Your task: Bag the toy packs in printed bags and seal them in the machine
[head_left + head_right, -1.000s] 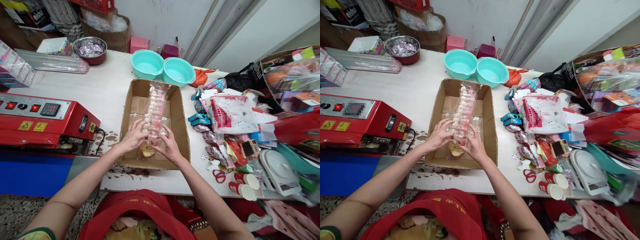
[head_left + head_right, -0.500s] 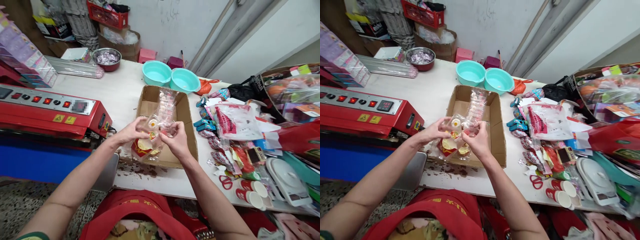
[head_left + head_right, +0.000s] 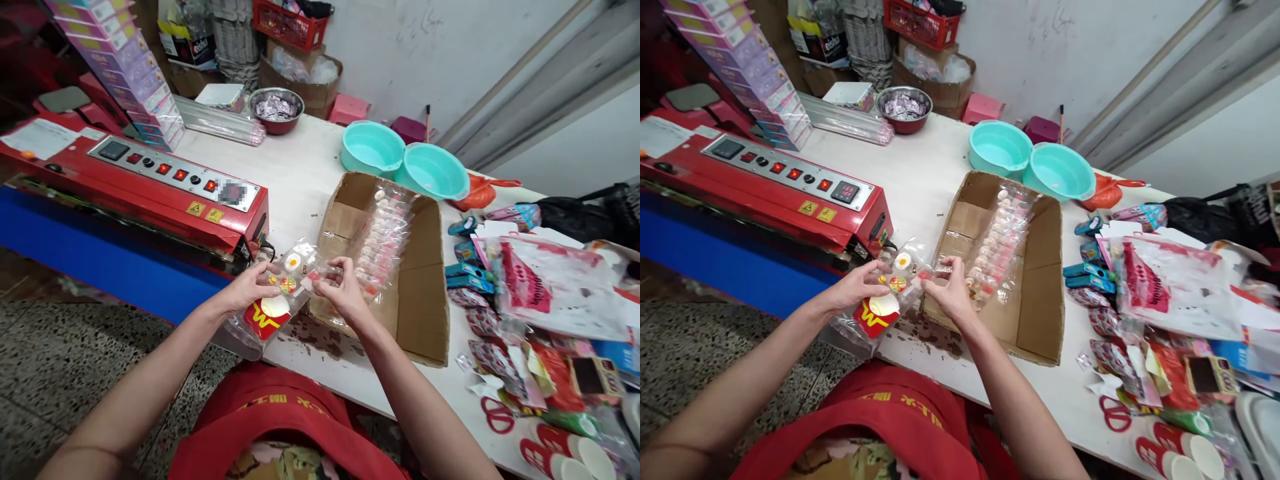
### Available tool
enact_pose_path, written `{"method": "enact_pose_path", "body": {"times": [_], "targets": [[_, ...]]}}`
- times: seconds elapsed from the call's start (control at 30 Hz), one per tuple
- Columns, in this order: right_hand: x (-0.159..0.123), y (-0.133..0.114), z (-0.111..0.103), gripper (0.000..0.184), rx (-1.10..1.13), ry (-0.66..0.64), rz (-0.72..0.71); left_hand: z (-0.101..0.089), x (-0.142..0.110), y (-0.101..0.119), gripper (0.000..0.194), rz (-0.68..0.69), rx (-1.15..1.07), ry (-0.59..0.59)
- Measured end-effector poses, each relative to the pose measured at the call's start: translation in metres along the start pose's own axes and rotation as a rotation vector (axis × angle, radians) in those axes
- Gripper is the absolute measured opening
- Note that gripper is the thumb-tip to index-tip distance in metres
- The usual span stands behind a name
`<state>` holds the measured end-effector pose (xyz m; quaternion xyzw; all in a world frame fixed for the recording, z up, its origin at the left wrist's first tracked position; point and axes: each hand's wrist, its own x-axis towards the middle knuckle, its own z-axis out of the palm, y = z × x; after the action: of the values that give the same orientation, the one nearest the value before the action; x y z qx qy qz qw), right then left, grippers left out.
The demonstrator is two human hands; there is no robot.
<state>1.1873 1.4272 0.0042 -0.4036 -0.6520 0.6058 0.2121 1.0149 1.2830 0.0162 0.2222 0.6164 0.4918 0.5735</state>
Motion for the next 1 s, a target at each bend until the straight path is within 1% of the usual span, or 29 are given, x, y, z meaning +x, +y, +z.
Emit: {"method": "enact_pose_path", "body": {"times": [0.07, 0.13, 0.2, 0.3, 0.37, 0.43, 0.53, 0.63, 0.7, 0.77, 0.87, 0.93, 1.0], "targets": [[-0.001, -0.002, 0.009, 0.061, -0.018, -0.058, 0.002, -0.007, -0.01, -0.003, 0.046, -0.004, -0.013, 0.005], [-0.001, -0.002, 0.018, 0.056, 0.03, -0.115, 0.035, -0.012, -0.019, -0.01, 0.046, -0.014, -0.03, 0.025], [0.001, 0.001, 0.026, 0.047, 0.122, -0.202, 0.09, -0.018, -0.028, -0.02, 0.047, -0.035, -0.063, 0.037], [0.007, 0.006, 0.035, 0.04, 0.237, -0.326, 0.146, -0.027, -0.039, -0.041, 0.049, -0.058, -0.151, -0.001], [0.009, 0.01, 0.042, 0.038, 0.27, -0.359, 0.16, -0.032, -0.043, -0.05, 0.048, -0.075, -0.201, -0.006], [0.01, 0.012, 0.051, 0.036, 0.274, -0.353, 0.169, -0.034, -0.042, -0.051, 0.049, -0.073, -0.239, 0.06], [0.007, 0.013, 0.066, 0.036, 0.248, -0.35, 0.175, -0.036, -0.03, -0.039, 0.053, -0.045, -0.284, 0.221], [0.004, 0.012, 0.078, 0.038, 0.213, -0.345, 0.165, -0.038, -0.015, -0.023, 0.041, -0.037, -0.338, 0.34], [0.004, 0.013, 0.083, 0.038, 0.19, -0.322, 0.155, -0.04, -0.009, -0.02, 0.032, -0.057, -0.39, 0.409], [0.004, 0.014, 0.087, 0.037, 0.185, -0.295, 0.147, -0.041, -0.005, -0.023, 0.029, -0.061, -0.417, 0.491], [0.004, 0.016, 0.095, 0.034, 0.2, -0.251, 0.123, -0.042, 0.001, -0.034, 0.03, 0.009, -0.395, 0.612], [0.005, 0.019, 0.102, 0.032, 0.209, -0.223, 0.097, -0.045, 0.005, -0.039, 0.032, 0.041, -0.386, 0.656], [0.01, 0.022, 0.111, 0.031, 0.251, -0.186, 0.092, -0.052, 0.007, -0.04, 0.034, 0.031, -0.396, 0.669]]}}
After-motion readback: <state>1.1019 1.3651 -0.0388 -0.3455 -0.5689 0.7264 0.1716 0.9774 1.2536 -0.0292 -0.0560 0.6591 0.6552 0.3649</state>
